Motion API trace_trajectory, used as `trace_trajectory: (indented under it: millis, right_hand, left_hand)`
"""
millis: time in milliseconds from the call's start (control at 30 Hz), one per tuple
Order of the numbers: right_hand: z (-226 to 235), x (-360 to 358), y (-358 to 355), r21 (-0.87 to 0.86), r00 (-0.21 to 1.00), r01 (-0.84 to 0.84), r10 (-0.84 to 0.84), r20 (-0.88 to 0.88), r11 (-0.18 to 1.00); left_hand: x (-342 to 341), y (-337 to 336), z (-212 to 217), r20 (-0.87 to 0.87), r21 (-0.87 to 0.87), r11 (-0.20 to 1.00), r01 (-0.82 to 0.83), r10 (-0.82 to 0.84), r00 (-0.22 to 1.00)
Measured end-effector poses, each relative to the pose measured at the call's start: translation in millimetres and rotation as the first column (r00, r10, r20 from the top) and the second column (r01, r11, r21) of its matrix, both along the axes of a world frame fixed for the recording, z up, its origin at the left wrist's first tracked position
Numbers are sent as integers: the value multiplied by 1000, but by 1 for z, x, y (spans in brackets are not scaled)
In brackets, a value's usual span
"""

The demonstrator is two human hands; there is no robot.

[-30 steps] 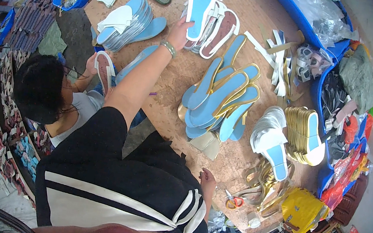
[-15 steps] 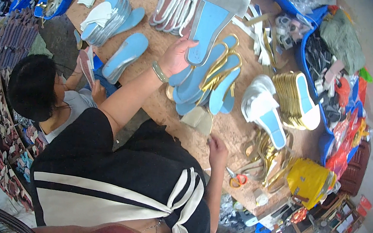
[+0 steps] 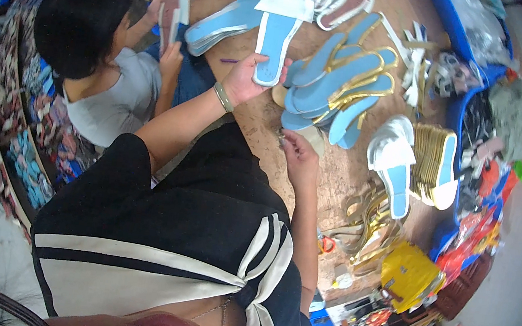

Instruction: Gathering and organizing shoe insoles from a workbench and placing them into a storage bin.

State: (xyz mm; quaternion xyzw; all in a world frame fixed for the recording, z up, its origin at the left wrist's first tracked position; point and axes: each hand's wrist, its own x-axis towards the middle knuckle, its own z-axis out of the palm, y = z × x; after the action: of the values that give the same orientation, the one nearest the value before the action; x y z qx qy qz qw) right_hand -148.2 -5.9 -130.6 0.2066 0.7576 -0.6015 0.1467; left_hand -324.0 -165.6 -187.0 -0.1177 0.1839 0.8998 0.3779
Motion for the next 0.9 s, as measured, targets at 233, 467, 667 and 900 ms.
trace_trajectory:
  millis: [233,467,667,900]
  right_hand:
    - [-1,-18,-26,63,991,14,-6,-132,998]
    - [32,-18,-28,-803,961,148,-277,-22,577]
    - [44,45,-1,553,879,245,58,-473,797]
    - [72,125,-1,791,896,380,20,-443,480]
  left_hand:
    - [65,-35,29,-18,-123,984,126,-129,992]
    - [145,-25,54,-46,142,863,484,-483,874]
    - [165,-5,52,-230,-307,846,436,-511,828]
    - [183,33,127,-259,70,977,201,-177,949]
